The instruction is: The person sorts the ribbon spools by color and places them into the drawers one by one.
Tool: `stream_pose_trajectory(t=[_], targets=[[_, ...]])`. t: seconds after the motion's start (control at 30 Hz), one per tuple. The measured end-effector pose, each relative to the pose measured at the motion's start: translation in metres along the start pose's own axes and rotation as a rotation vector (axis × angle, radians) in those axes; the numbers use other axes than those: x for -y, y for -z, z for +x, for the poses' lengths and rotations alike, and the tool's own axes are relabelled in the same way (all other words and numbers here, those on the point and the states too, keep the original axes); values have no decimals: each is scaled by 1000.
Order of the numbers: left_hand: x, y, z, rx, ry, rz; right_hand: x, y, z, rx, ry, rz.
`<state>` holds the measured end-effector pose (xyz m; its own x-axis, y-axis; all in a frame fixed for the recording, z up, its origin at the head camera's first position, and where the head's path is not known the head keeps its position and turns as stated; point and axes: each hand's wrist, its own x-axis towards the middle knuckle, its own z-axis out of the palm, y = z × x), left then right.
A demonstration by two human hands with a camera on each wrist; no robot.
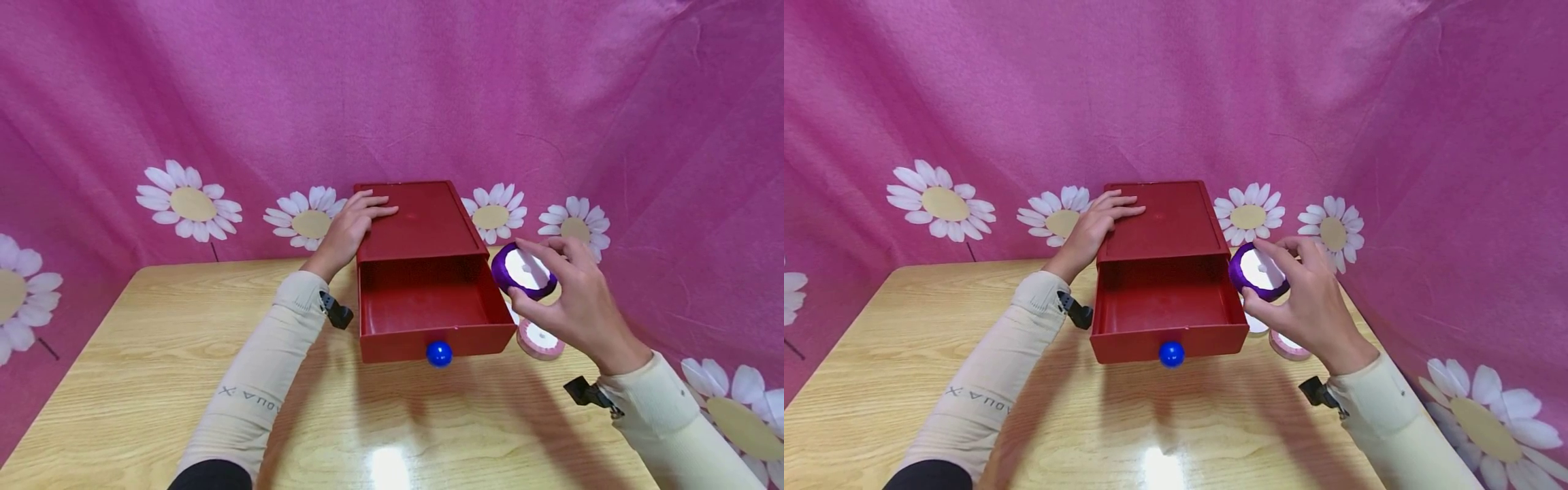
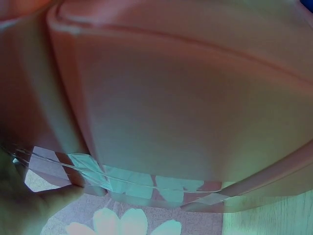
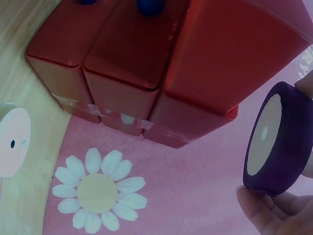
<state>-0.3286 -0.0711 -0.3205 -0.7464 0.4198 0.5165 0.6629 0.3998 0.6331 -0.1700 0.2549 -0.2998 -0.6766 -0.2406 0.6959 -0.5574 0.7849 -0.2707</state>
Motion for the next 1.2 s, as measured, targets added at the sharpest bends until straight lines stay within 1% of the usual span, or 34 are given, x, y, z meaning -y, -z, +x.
stream_pose_trajectory(t=[0.43,0.7,0.9,1.2], targets=[[1,0,1,3,-6,13,11,-9,11,37,50,42],[1,0,1,1,13,-7,19,-16,17,65,67,56],[4,-1,2,-2,7,1,25,-22,20,122,73,79],[4,0,2,-14,-26,14,36,-28,30,168,122,110]])
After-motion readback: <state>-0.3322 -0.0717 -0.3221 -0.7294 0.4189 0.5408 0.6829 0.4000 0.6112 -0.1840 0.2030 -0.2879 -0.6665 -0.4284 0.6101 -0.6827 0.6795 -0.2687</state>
